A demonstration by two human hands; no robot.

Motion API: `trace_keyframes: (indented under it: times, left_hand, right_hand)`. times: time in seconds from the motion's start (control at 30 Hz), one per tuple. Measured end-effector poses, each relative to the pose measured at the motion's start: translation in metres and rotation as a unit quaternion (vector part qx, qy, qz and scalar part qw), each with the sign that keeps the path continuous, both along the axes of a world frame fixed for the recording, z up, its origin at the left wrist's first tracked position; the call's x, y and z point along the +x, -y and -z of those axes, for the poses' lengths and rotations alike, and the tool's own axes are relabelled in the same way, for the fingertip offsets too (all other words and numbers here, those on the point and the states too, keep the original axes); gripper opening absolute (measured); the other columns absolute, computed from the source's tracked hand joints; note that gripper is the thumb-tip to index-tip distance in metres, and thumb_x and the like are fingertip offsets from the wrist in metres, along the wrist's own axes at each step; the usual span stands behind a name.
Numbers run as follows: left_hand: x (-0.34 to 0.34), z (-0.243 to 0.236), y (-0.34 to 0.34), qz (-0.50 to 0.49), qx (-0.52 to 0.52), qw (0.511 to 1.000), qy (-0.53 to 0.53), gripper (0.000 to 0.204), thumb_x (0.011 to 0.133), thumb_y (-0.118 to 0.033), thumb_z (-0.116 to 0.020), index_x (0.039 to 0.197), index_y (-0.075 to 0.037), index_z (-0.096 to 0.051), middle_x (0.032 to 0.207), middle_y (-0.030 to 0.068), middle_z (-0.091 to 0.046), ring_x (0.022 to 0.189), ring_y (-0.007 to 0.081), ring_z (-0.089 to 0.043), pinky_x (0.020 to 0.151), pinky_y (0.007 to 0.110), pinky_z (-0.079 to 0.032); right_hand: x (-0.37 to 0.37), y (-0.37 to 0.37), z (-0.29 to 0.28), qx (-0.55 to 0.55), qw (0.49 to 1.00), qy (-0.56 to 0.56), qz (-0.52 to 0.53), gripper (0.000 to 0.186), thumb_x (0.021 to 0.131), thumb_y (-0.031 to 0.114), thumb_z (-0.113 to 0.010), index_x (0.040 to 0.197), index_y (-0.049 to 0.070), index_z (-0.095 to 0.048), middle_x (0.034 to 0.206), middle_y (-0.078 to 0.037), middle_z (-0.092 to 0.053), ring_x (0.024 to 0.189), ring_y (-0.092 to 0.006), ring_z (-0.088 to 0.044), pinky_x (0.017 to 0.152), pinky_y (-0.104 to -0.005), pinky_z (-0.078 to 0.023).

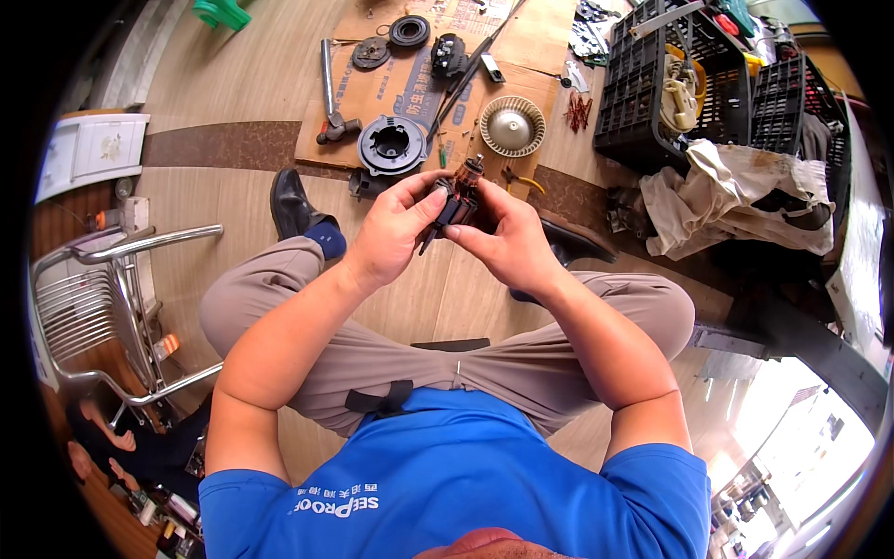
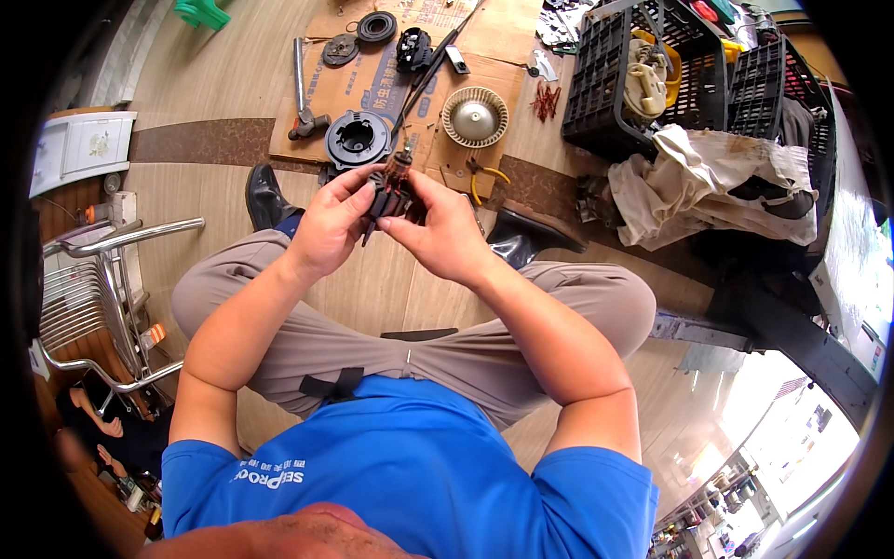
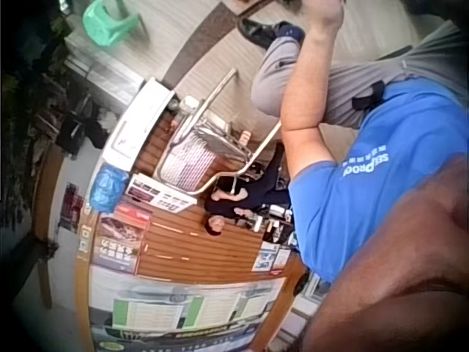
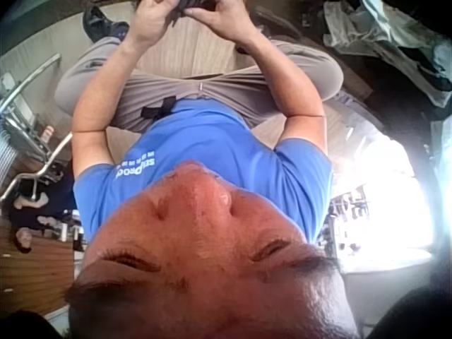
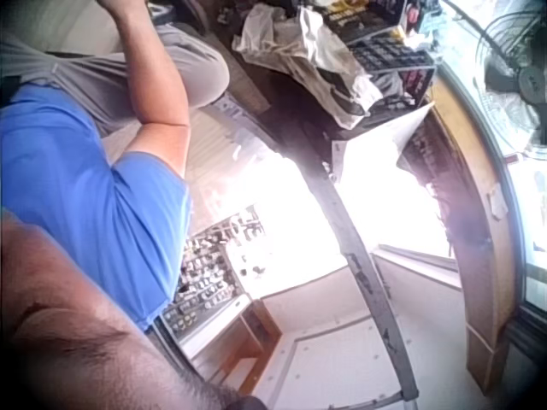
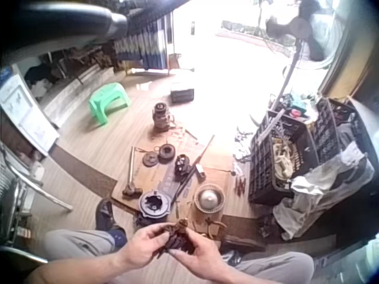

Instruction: The person disassembles a small electric motor, removing wires and internal components, and then works on the armature using pliers.

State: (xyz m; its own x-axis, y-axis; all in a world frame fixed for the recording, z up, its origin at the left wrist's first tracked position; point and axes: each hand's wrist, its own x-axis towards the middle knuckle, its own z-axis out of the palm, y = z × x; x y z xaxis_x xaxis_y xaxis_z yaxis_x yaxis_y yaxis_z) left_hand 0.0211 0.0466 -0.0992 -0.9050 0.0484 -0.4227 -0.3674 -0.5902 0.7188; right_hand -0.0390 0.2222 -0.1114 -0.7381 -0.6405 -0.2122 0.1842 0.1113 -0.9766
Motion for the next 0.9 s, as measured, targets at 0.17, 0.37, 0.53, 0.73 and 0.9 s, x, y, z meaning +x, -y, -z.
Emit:
trace_keyframes:
  times: [0.17, 0.37, 0.53, 0.73, 0.9]
  left_hand:
    - [0.001, -0.001, 0.002, 0.000, 0.001, 1.000, 0.010, 0.032, 0.102, -0.015, -0.050, 0.129, 0.003, -0.052, 0.117, 0.0073, -0.063, 0.102, 0.0125, -0.062, 0.088, 0.026, -0.052]
    - [0.002, 0.001, 0.004, 0.008, -0.020, 0.999, 0.040, 0.031, 0.100, -0.016, -0.053, 0.128, -0.001, -0.054, 0.111, 0.0049, -0.064, 0.094, 0.0100, -0.063, 0.079, 0.025, -0.054]
    - [0.002, -0.002, 0.003, 0.015, -0.076, 0.996, 0.031, 0.032, 0.098, -0.014, -0.057, 0.128, -0.005, -0.054, 0.110, 0.0029, -0.064, 0.094, 0.0090, -0.062, 0.073, 0.023, -0.051]
    - [0.003, 0.003, 0.003, 0.007, -0.089, 0.996, -0.004, 0.038, 0.092, -0.007, -0.065, 0.127, -0.002, -0.052, 0.111, 0.0053, -0.062, 0.101, 0.0119, -0.061, 0.085, 0.027, -0.051]
    - [0.002, 0.000, 0.002, 0.007, -0.109, 0.994, -0.022, 0.042, 0.090, -0.005, -0.067, 0.128, -0.001, -0.050, 0.113, 0.0068, -0.061, 0.105, 0.0135, -0.060, 0.093, 0.028, -0.050]
  right_hand:
    - [-0.001, 0.000, 0.002, -0.041, 0.996, 0.080, 0.005, 0.056, 0.080, 0.010, -0.075, 0.131, 0.000, -0.054, 0.106, -0.007, -0.067, 0.095, -0.0106, -0.062, 0.085, -0.0282, -0.052]
    - [-0.005, -0.001, 0.002, -0.082, 0.984, 0.160, -0.001, 0.056, 0.081, 0.006, -0.071, 0.133, -0.001, -0.052, 0.109, -0.006, -0.065, 0.097, -0.0112, -0.061, 0.086, -0.0276, -0.051]
    - [-0.007, -0.001, -0.003, -0.080, 0.980, 0.181, -0.030, 0.054, 0.082, 0.002, -0.063, 0.134, -0.001, -0.050, 0.108, -0.005, -0.064, 0.097, -0.0098, -0.060, 0.087, -0.0276, -0.051]
    - [-0.008, 0.000, -0.013, -0.058, 0.983, 0.172, -0.037, 0.053, 0.082, -0.001, -0.059, 0.135, 0.000, -0.050, 0.109, -0.003, -0.063, 0.098, -0.0088, -0.059, 0.085, -0.0253, -0.050]
    - [-0.007, 0.000, -0.008, -0.054, 0.986, 0.156, -0.031, 0.052, 0.082, -0.004, -0.057, 0.133, 0.000, -0.051, 0.109, -0.002, -0.063, 0.097, -0.0082, -0.058, 0.084, -0.0252, -0.049]
